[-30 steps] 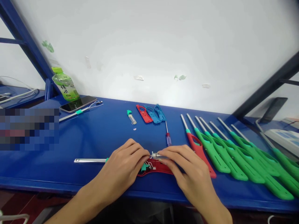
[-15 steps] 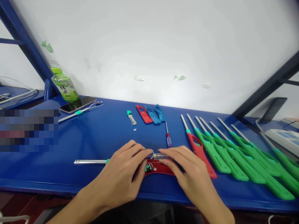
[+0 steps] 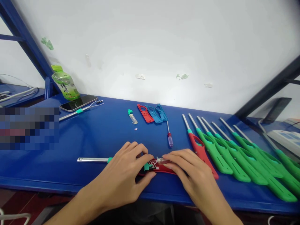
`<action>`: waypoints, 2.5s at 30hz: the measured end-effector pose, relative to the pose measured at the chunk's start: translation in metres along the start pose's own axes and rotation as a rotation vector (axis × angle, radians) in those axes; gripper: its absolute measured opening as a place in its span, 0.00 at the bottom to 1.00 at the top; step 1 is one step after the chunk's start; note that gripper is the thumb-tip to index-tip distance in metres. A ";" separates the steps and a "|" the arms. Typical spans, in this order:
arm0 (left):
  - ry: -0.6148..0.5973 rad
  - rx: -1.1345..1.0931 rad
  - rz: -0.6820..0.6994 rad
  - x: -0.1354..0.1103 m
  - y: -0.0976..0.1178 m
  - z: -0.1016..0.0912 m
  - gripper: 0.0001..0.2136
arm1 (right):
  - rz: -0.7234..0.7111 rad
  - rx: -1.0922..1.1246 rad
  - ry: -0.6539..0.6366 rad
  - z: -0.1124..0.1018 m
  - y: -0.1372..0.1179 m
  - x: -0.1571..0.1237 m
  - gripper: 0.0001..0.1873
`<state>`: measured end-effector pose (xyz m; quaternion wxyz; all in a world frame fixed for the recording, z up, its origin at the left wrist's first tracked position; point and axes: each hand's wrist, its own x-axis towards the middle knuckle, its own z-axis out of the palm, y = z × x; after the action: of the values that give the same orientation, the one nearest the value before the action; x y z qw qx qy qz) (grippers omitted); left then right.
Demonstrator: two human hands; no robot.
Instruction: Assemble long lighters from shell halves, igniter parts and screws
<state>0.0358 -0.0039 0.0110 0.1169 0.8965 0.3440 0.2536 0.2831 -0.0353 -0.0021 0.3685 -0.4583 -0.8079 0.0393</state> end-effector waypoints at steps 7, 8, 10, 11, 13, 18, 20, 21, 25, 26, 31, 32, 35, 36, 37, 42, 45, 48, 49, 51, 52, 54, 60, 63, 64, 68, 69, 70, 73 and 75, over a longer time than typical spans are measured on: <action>-0.008 0.014 0.018 0.000 -0.001 0.000 0.10 | 0.021 0.012 -0.031 -0.001 -0.001 0.001 0.10; -0.010 0.015 0.021 0.001 -0.001 0.000 0.10 | 0.025 0.014 -0.040 -0.001 0.000 0.000 0.10; -0.014 0.014 0.022 0.002 -0.001 0.000 0.10 | 0.019 0.018 -0.053 0.000 0.001 -0.001 0.11; -0.018 0.012 0.021 0.003 -0.001 0.000 0.10 | 0.014 0.021 -0.057 0.000 0.001 -0.001 0.11; -0.026 0.001 0.022 0.004 -0.001 0.000 0.10 | 0.000 0.033 -0.056 0.000 0.003 -0.001 0.12; -0.036 -0.010 0.019 0.003 -0.001 0.000 0.10 | -0.006 0.072 -0.057 -0.001 0.005 0.000 0.13; -0.044 -0.021 0.020 0.003 -0.001 0.000 0.10 | 0.000 0.093 -0.058 -0.001 0.005 0.000 0.13; -0.047 -0.026 0.020 0.003 -0.001 -0.001 0.09 | 0.004 0.103 -0.062 -0.001 0.004 0.000 0.13; -0.054 -0.027 0.031 0.004 -0.002 -0.001 0.08 | 0.054 0.126 -0.085 -0.003 0.003 -0.001 0.14; -0.054 -0.030 0.034 0.005 -0.002 -0.001 0.08 | 0.067 0.135 -0.093 -0.003 0.003 -0.001 0.13; -0.056 -0.047 0.034 0.005 -0.002 -0.002 0.07 | 0.119 0.198 -0.113 -0.005 0.003 0.001 0.13; -0.061 -0.050 0.033 0.005 -0.002 -0.002 0.06 | 0.131 0.212 -0.119 -0.005 0.003 0.001 0.12; -0.076 -0.059 0.029 0.005 -0.001 -0.003 0.06 | 0.173 0.250 -0.143 -0.006 0.004 0.002 0.12; -0.081 -0.063 0.027 0.005 -0.001 -0.004 0.07 | 0.186 0.261 -0.150 -0.006 0.004 0.002 0.12; -0.087 -0.067 0.025 0.005 -0.001 -0.004 0.07 | 0.198 0.270 -0.155 -0.006 0.004 0.002 0.12; -0.091 -0.088 0.032 0.006 -0.001 -0.006 0.06 | 0.225 0.299 -0.166 -0.007 0.004 0.002 0.11; -0.095 -0.095 0.031 0.006 -0.001 -0.005 0.05 | 0.241 0.312 -0.178 -0.007 0.004 0.003 0.11; -0.098 -0.091 0.032 0.006 -0.001 -0.005 0.06 | 0.264 0.324 -0.175 -0.007 0.004 0.003 0.10; -0.100 -0.086 0.032 0.006 -0.001 -0.006 0.07 | 0.268 0.330 -0.171 -0.006 0.004 0.003 0.10; -0.107 -0.077 0.031 0.007 -0.001 -0.006 0.07 | 0.268 0.335 -0.165 -0.006 0.004 0.003 0.09; -0.112 -0.075 0.031 0.007 -0.001 -0.006 0.07 | 0.267 0.335 -0.166 -0.006 0.004 0.003 0.09; -0.110 -0.078 0.034 0.007 0.000 -0.006 0.06 | 0.261 0.328 -0.160 -0.005 0.005 0.003 0.09; -0.107 -0.101 0.036 0.007 -0.001 -0.006 0.06 | 0.258 0.328 -0.175 -0.005 0.004 0.005 0.08; -0.100 -0.089 0.046 0.006 -0.001 -0.006 0.06 | 0.278 0.343 -0.187 -0.005 0.004 0.004 0.05; -0.098 -0.081 0.050 0.006 -0.001 -0.006 0.07 | 0.292 0.341 -0.189 -0.005 0.004 0.004 0.04; -0.109 -0.048 0.061 0.007 -0.001 -0.006 0.07 | 0.310 0.342 -0.188 -0.005 0.004 0.003 0.05; -0.115 -0.048 0.062 0.007 -0.001 -0.006 0.07 | 0.304 0.349 -0.187 -0.005 0.004 0.003 0.05; -0.119 -0.048 0.061 0.007 -0.001 -0.005 0.07 | 0.299 0.354 -0.190 -0.005 0.005 0.003 0.05; -0.119 -0.053 0.060 0.007 0.000 -0.005 0.08 | 0.281 0.347 -0.200 -0.005 0.006 0.003 0.05; -0.116 -0.056 0.060 0.006 0.000 -0.006 0.08 | 0.263 0.334 -0.209 -0.006 0.005 0.003 0.04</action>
<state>0.0361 0.0005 0.0179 0.1539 0.9160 0.3024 0.2143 0.2898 -0.0315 0.0023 0.3453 -0.4858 -0.7573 0.2671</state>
